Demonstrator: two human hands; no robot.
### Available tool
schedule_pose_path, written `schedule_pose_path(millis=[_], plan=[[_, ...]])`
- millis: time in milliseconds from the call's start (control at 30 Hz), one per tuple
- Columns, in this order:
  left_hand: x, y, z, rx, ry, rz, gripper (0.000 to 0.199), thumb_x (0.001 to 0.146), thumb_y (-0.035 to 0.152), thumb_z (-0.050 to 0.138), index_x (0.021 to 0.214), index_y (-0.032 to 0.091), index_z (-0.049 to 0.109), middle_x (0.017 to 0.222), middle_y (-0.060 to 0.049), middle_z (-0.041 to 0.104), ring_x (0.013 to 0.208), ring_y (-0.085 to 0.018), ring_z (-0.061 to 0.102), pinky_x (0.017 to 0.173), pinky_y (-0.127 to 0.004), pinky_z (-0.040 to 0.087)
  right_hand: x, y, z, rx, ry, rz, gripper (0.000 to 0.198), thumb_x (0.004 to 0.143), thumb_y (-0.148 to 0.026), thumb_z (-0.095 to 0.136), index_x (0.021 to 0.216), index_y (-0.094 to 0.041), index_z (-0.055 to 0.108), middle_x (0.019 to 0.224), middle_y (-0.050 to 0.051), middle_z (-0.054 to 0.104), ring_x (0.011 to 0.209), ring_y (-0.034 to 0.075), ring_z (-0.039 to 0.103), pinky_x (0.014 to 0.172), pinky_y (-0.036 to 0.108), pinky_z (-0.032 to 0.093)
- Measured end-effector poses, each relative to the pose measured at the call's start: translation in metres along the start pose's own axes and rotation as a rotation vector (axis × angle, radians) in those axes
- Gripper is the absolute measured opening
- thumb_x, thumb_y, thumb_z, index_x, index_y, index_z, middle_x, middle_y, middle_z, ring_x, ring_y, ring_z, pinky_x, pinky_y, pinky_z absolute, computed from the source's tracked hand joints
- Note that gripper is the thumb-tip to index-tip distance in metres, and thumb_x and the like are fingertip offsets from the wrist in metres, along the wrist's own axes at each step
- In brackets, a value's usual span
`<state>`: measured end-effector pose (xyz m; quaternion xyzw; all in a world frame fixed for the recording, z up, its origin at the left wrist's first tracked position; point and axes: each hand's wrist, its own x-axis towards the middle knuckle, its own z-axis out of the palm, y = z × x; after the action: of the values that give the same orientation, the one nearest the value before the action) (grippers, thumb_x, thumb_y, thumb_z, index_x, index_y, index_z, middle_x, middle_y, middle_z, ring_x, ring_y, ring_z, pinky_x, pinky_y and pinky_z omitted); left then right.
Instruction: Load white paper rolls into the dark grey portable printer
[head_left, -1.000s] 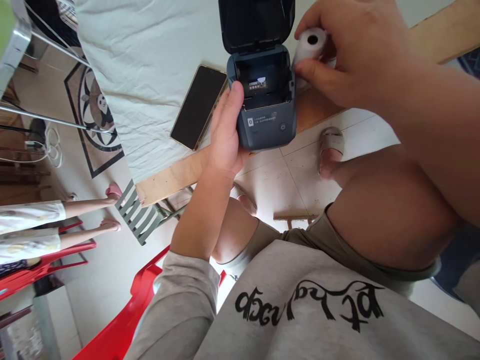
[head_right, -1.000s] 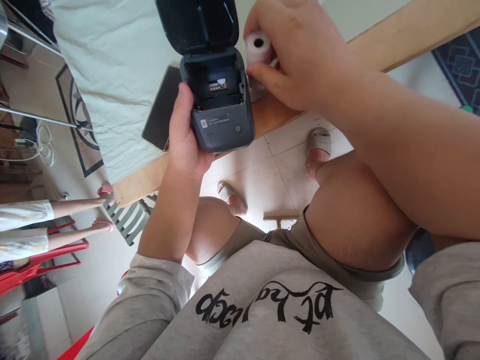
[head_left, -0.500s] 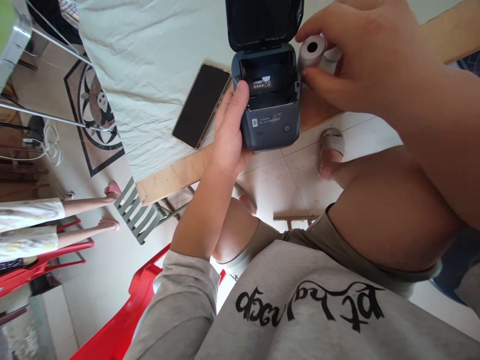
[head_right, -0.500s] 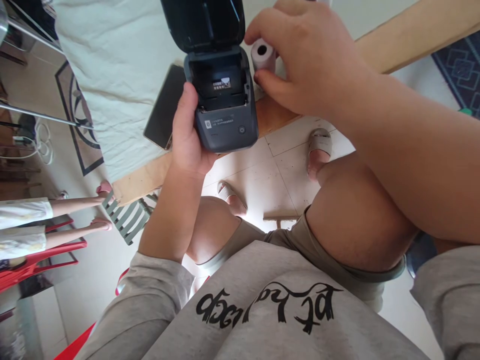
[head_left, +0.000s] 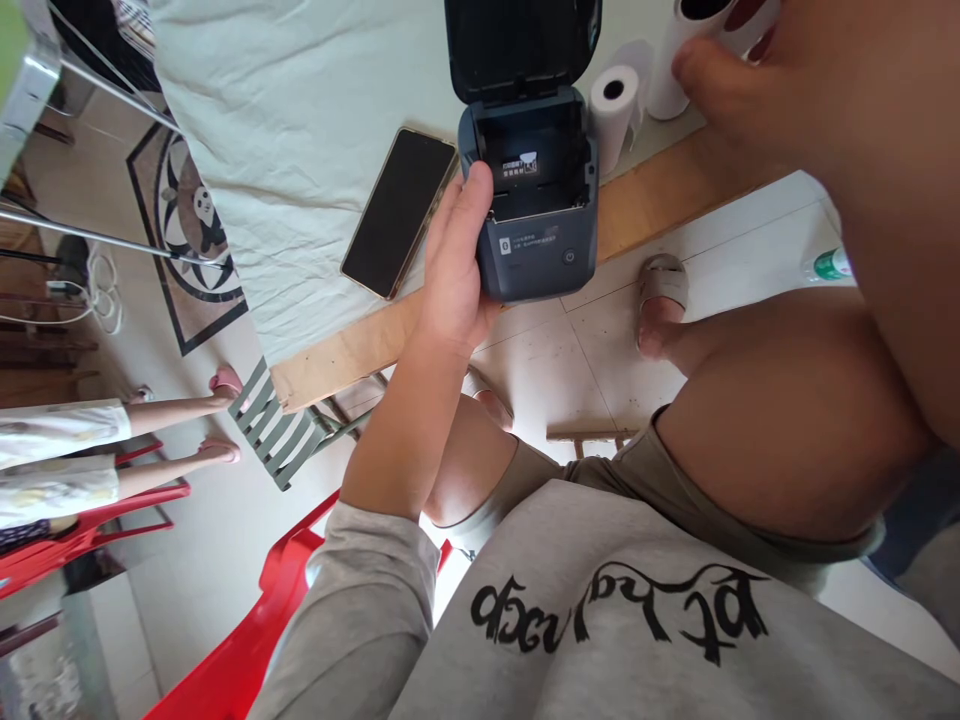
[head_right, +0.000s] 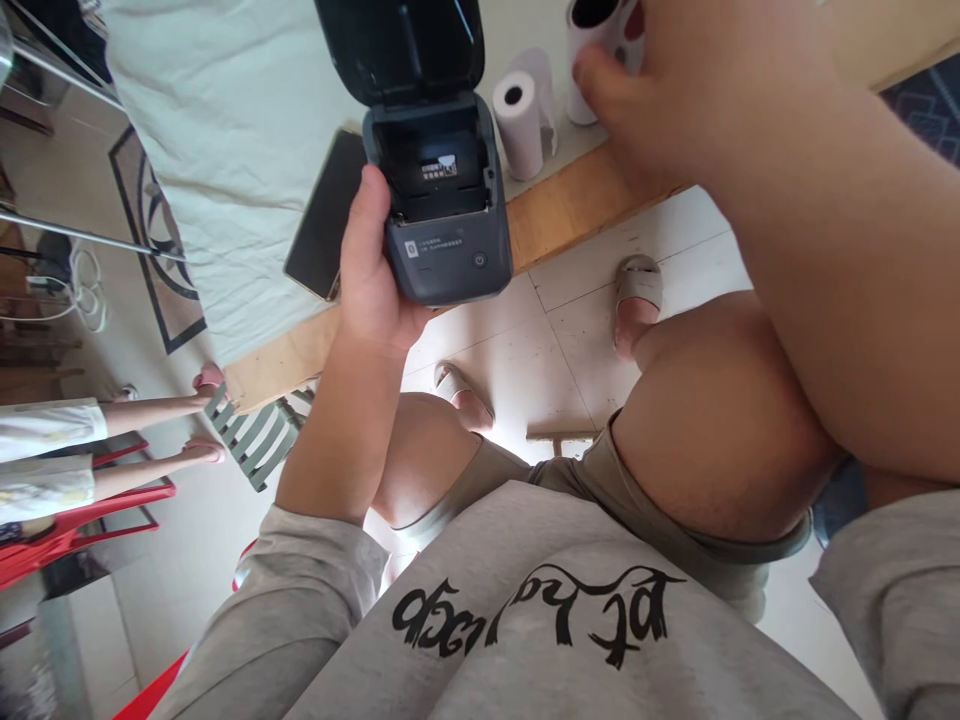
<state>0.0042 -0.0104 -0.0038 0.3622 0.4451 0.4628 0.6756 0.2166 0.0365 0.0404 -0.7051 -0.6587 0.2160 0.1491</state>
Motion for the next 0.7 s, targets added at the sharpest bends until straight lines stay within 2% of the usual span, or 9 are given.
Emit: schedule_pose_path(millis=[167,267,367,500,533,567,600,633,700], plan=[[0.0,0.0,0.0,0.013,0.013,-0.01,0.043,0.079,0.064,0.055,0.108,0.033,0.065,0.119,0.0,0.073,0.113,-0.022,0.067,0.092,-0.036,0.055,0.002,-0.004,0.0,-0.051,-0.035,0.036,0.063,0.077,-0.05,0.033,0.138,-0.033,0.04,0.124,-0.013,0.049,0.128,-0.002,0.042,0.121,0.026,0.03],[0.0,0.0,0.001,0.013,0.003,-0.013,0.041,0.08,0.064,0.053,0.105,0.033,0.065,0.114,0.0,0.074,0.11,-0.021,0.067,0.09,-0.036,0.056,0.001,-0.005,0.0,-0.059,-0.028,0.064,0.063,0.078,-0.048,0.034,0.139,-0.033,0.039,0.126,-0.015,0.048,0.13,-0.005,0.04,0.114,0.017,0.03],[-0.001,0.001,0.002,0.002,-0.021,-0.011,0.041,0.082,0.062,0.052,0.105,0.03,0.065,0.119,-0.002,0.073,0.106,-0.021,0.068,0.089,-0.036,0.055,0.001,-0.006,0.0,-0.054,-0.008,0.087,0.069,0.078,-0.051,0.033,0.144,-0.034,0.029,0.13,-0.016,0.045,0.119,-0.009,0.045,0.104,0.013,0.029],[-0.001,0.001,0.001,-0.016,-0.027,0.0,0.041,0.082,0.061,0.055,0.106,0.03,0.066,0.121,-0.001,0.072,0.11,-0.021,0.067,0.091,-0.036,0.055,0.003,-0.005,0.003,-0.05,-0.017,0.071,0.07,0.077,-0.052,0.033,0.143,-0.03,0.032,0.122,-0.014,0.049,0.116,-0.006,0.047,0.124,0.026,0.028],[-0.001,0.001,0.0,-0.019,-0.028,0.0,0.04,0.082,0.061,0.055,0.106,0.031,0.066,0.121,-0.001,0.072,0.111,-0.022,0.067,0.092,-0.037,0.054,0.004,-0.005,0.004,-0.048,-0.018,0.064,0.069,0.077,-0.051,0.034,0.141,-0.029,0.034,0.12,-0.014,0.05,0.113,-0.008,0.047,0.126,0.025,0.028],[0.0,0.0,0.0,-0.022,-0.028,0.0,0.04,0.081,0.061,0.055,0.105,0.032,0.067,0.12,0.0,0.072,0.112,-0.022,0.067,0.093,-0.038,0.054,0.005,-0.005,0.006,-0.04,-0.011,0.057,0.068,0.077,-0.051,0.035,0.141,-0.028,0.035,0.119,-0.014,0.05,0.108,-0.012,0.046,0.123,0.019,0.033],[0.0,0.0,-0.001,-0.024,-0.029,-0.003,0.039,0.081,0.062,0.055,0.103,0.033,0.067,0.119,0.0,0.073,0.113,-0.023,0.067,0.094,-0.039,0.054,0.006,-0.004,0.007,-0.024,-0.002,0.047,0.068,0.076,-0.05,0.037,0.141,-0.028,0.034,0.119,-0.015,0.05,0.101,-0.017,0.045,0.114,0.008,0.038],[0.0,0.0,-0.001,-0.025,-0.027,-0.002,0.038,0.081,0.063,0.055,0.102,0.034,0.068,0.117,0.001,0.073,0.113,-0.024,0.067,0.094,-0.04,0.054,0.007,-0.003,0.009,-0.003,0.01,0.033,0.068,0.076,-0.049,0.04,0.141,-0.029,0.034,0.12,-0.015,0.049,0.093,-0.021,0.042,0.098,-0.003,0.039],[0.0,-0.001,-0.001,-0.023,-0.018,-0.001,0.037,0.08,0.064,0.056,0.1,0.036,0.068,0.115,0.002,0.074,0.112,-0.025,0.067,0.094,-0.041,0.055,0.01,-0.002,0.013,0.056,0.034,-0.002,0.065,0.073,-0.045,0.046,0.136,-0.029,0.039,0.121,-0.015,0.048,0.079,-0.026,0.036,0.066,-0.014,0.02]])
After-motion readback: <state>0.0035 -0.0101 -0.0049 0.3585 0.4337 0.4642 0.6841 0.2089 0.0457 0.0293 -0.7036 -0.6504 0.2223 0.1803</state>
